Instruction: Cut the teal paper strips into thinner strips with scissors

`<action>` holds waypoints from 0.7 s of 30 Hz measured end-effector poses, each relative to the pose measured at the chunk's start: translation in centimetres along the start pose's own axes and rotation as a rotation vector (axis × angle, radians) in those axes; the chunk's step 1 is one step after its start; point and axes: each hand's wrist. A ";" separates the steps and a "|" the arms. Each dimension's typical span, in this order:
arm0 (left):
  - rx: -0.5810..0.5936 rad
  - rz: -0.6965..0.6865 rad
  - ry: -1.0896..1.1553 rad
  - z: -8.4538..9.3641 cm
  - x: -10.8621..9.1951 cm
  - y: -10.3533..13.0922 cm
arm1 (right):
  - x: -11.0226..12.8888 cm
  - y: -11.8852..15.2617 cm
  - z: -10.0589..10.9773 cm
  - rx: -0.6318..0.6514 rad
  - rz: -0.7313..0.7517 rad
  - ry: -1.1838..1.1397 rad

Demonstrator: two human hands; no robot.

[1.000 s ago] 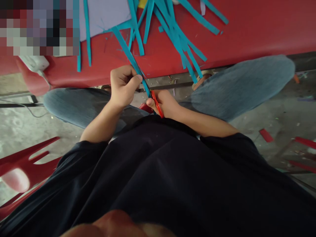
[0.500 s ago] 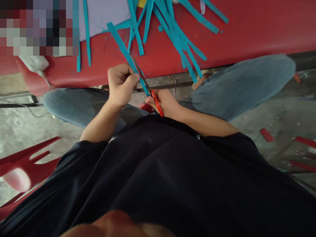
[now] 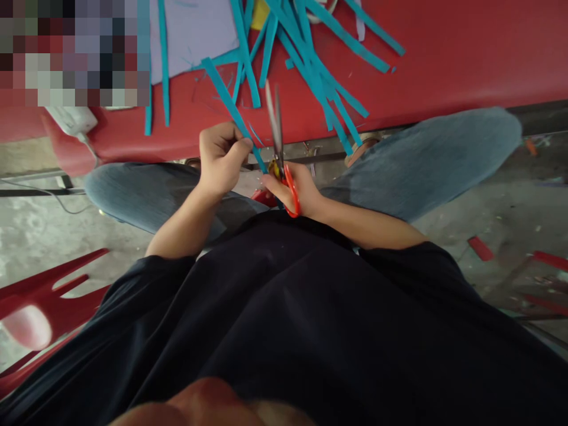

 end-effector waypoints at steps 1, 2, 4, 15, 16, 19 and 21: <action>0.002 -0.008 0.009 0.0 -0.1 -0.1 | 0.1 0.1 -0.1 -0.037 0.008 -0.028; 0.010 -0.016 0.015 0.1 -0.2 -0.2 | 0.2 0.1 -0.1 -0.063 0.021 -0.049; 0.034 -0.024 0.027 0.1 -0.5 -0.3 | 0.4 0.2 -0.1 -0.077 0.051 -0.070; -0.053 -0.011 -0.008 0.6 -0.8 -0.8 | 0.4 0.2 -0.2 -0.021 0.056 -0.088; -0.063 -0.015 -0.021 0.7 -0.9 -0.9 | 0.5 0.2 -0.1 -0.009 0.064 -0.056; -0.089 -0.014 -0.049 0.9 -1.3 -1.1 | 0.6 -0.1 0.5 -0.016 0.106 0.070; -0.101 -0.015 -0.063 0.8 -1.6 -1.1 | 0.4 -0.4 0.9 -0.003 0.117 0.138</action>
Point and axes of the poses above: each hand's wrist, its own y-axis away from the middle knuckle, its own z-axis out of the back of the hand, x = y × z, and after that the axes turned 6 degrees about y, right-handed
